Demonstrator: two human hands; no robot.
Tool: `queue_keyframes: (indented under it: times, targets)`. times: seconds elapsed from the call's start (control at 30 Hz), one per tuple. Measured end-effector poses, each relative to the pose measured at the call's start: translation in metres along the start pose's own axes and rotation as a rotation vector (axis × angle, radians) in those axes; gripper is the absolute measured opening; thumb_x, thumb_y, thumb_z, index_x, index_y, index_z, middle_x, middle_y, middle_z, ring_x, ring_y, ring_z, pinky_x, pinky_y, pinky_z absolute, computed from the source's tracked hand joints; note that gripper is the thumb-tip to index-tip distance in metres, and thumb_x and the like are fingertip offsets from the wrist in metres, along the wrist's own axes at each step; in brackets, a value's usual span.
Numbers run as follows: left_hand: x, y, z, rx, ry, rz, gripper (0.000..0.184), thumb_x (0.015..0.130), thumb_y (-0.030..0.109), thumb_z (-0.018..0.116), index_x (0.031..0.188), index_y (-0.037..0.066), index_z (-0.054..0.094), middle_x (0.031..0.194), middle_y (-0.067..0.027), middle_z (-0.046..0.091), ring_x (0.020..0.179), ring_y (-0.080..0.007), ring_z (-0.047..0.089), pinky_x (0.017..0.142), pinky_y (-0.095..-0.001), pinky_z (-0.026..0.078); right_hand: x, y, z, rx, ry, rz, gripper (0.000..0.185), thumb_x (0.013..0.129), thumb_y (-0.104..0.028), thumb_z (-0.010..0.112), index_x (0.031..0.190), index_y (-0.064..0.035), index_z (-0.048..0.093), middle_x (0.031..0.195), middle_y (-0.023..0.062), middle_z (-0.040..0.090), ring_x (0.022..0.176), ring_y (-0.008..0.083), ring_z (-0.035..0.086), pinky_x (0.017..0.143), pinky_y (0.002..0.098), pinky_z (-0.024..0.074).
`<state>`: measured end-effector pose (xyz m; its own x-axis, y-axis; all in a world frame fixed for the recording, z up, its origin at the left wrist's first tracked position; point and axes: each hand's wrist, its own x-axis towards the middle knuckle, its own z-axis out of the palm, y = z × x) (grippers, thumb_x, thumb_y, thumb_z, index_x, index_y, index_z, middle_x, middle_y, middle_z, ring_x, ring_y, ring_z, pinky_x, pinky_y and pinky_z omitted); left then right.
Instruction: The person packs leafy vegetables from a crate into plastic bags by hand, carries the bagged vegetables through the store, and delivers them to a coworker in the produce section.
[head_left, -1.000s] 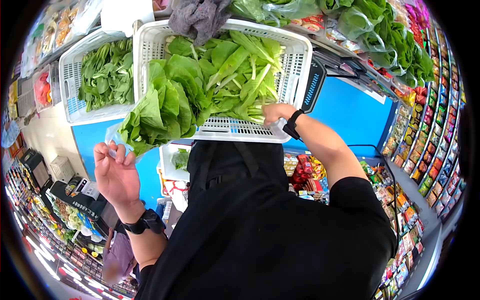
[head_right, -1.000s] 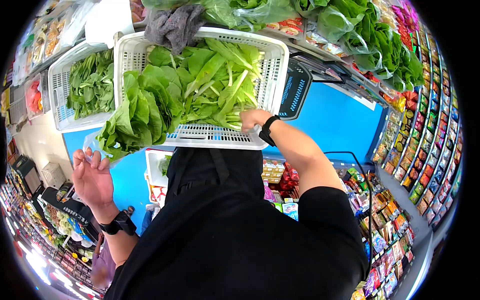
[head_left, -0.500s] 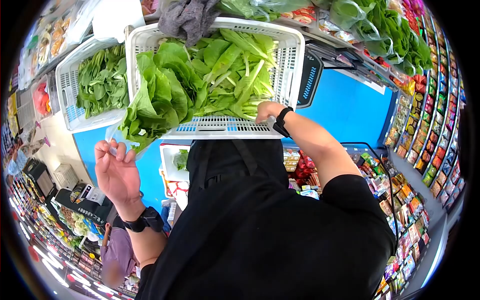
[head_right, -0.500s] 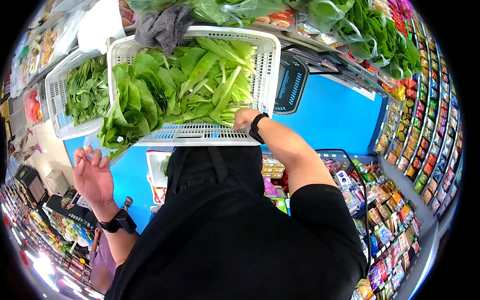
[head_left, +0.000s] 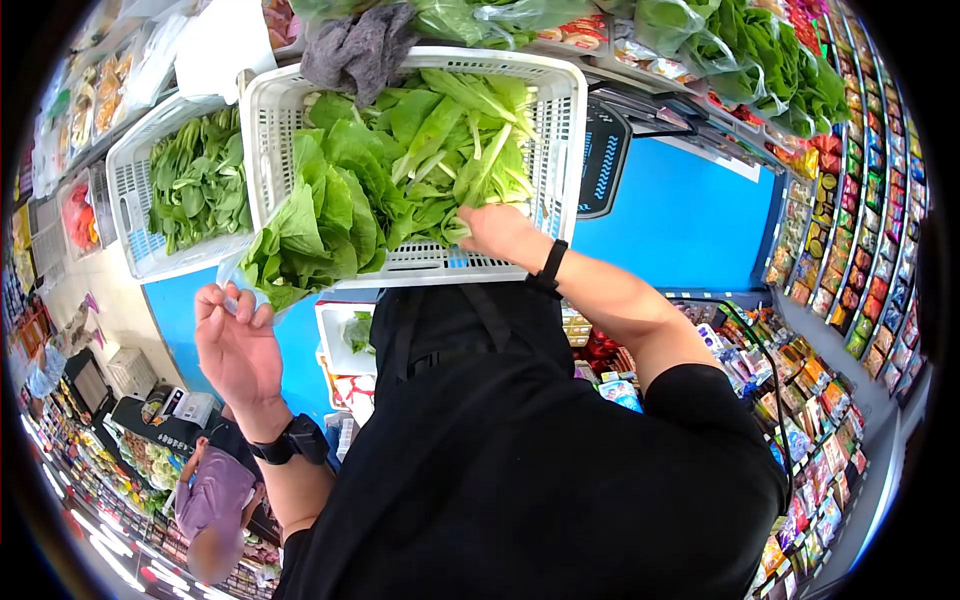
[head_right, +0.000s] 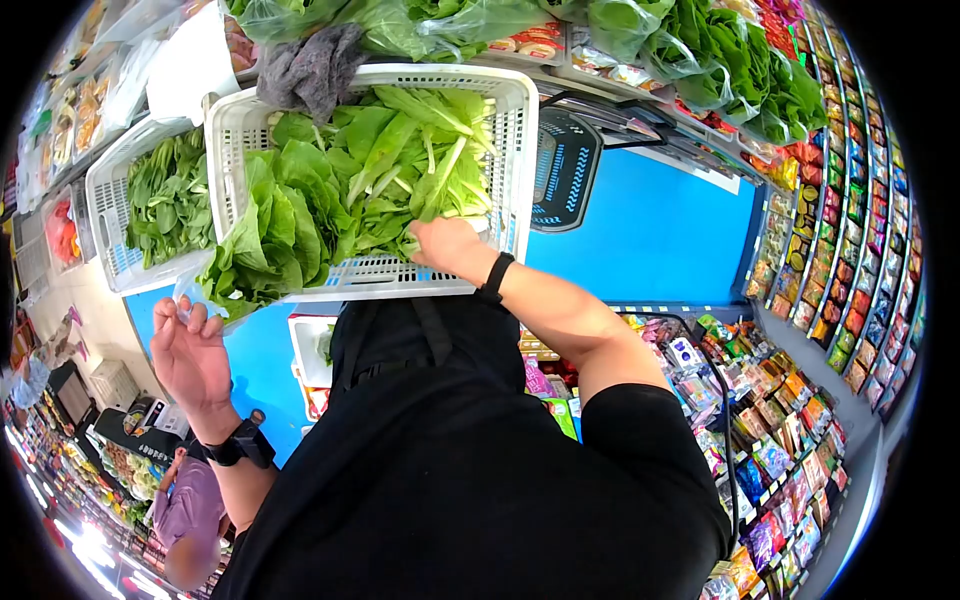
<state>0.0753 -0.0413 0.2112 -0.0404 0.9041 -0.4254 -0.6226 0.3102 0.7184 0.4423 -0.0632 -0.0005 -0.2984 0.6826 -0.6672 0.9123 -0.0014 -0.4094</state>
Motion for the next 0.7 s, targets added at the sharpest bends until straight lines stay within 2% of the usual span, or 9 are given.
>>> queue_keyframes:
  times: [0.2,0.27,0.37,0.43,0.47,0.5,0.57,0.63,0.7]
  targets:
    - [-0.002,0.001,0.003,0.017,0.018,0.009,0.017,0.099,0.013,0.06,0.114,0.007,0.053,0.112,-0.0063,0.058,0.086,-0.0134,0.048,0.076,-0.03,0.041,-0.017,0.0,0.003,-0.016,0.056,-0.052,0.035,0.091,-0.038,0.07,0.104,-0.0053,0.071,0.083,0.0208,0.075,0.084,0.0394,0.075,0.075,0.0498,0.0602]
    - [-0.004,0.002,0.004,0.029,0.039,0.012,0.016,0.099,0.012,0.059,0.113,0.007,0.052,0.109,-0.0054,0.052,0.084,-0.0123,0.044,0.076,-0.029,0.04,-0.032,-0.003,-0.002,0.062,0.142,-0.027,0.036,0.091,-0.041,0.07,0.101,-0.0059,0.071,0.081,0.0197,0.075,0.081,0.0397,0.074,0.073,0.05,0.0594]
    - [-0.006,0.005,0.0,0.015,0.025,0.011,0.017,0.099,0.013,0.06,0.113,0.007,0.053,0.111,-0.0057,0.058,0.086,-0.0134,0.047,0.076,-0.0303,0.041,-0.068,-0.008,-0.044,0.129,0.188,-0.001,0.039,0.091,-0.045,0.072,0.1,-0.0071,0.071,0.08,0.018,0.074,0.079,0.0403,0.073,0.072,0.0504,0.0581]
    - [-0.006,0.005,-0.002,0.005,0.025,0.016,0.017,0.099,0.013,0.06,0.113,0.007,0.053,0.111,-0.0057,0.058,0.086,-0.0134,0.047,0.076,-0.0303,0.041,-0.09,-0.006,-0.081,0.33,0.188,0.056,0.038,0.09,-0.044,0.075,0.107,-0.0092,0.076,0.081,0.0174,0.074,0.075,0.037,0.073,0.071,0.0435,0.0584]
    - [-0.007,0.006,-0.003,-0.002,0.02,0.016,0.017,0.099,0.013,0.06,0.113,0.007,0.053,0.111,-0.0058,0.057,0.086,-0.0134,0.047,0.076,-0.0304,0.041,-0.098,-0.005,-0.097,0.477,0.225,0.082,0.036,0.09,-0.038,0.078,0.109,-0.0085,0.077,0.081,0.0167,0.075,0.072,0.0298,0.075,0.07,0.0393,0.0576]
    - [-0.006,0.006,-0.003,-0.002,0.019,0.016,0.017,0.099,0.013,0.06,0.113,0.007,0.053,0.111,-0.0058,0.057,0.086,-0.0134,0.047,0.076,-0.0304,0.041,-0.106,-0.005,-0.112,0.539,0.284,0.08,0.033,0.092,-0.034,0.078,0.108,-0.0052,0.076,0.079,0.0122,0.074,0.069,0.0189,0.072,0.068,0.0351,0.0558]
    - [-0.005,0.007,0.0,-0.011,0.009,0.026,0.016,0.099,0.013,0.06,0.112,0.007,0.054,0.111,-0.0059,0.057,0.085,-0.0134,0.046,0.076,-0.0303,0.041,-0.104,0.003,-0.125,0.686,0.334,0.048,0.032,0.094,-0.031,0.077,0.108,-0.0028,0.076,0.08,0.007,0.074,0.07,0.0111,0.066,0.068,0.0309,0.0536]
    - [-0.003,0.01,0.0,-0.025,-0.012,0.033,0.015,0.099,0.013,0.06,0.111,0.007,0.054,0.11,-0.0061,0.057,0.085,-0.0134,0.046,0.075,-0.0304,0.041,-0.09,0.007,-0.134,0.747,0.284,-0.025,0.032,0.096,-0.031,0.075,0.109,-0.0022,0.075,0.08,0.0033,0.071,0.07,0.0086,0.061,0.067,0.029,0.0516]
    - [-0.002,0.01,0.003,-0.039,-0.031,0.043,0.015,0.099,0.014,0.06,0.11,0.007,0.054,0.11,-0.0062,0.056,0.085,-0.0134,0.046,0.075,-0.0304,0.041,-0.054,0.017,-0.12,0.673,0.317,-0.165,0.032,0.098,-0.032,0.074,0.108,-0.0015,0.074,0.078,0.002,0.069,0.071,0.0085,0.061,0.067,0.0291,0.0506]
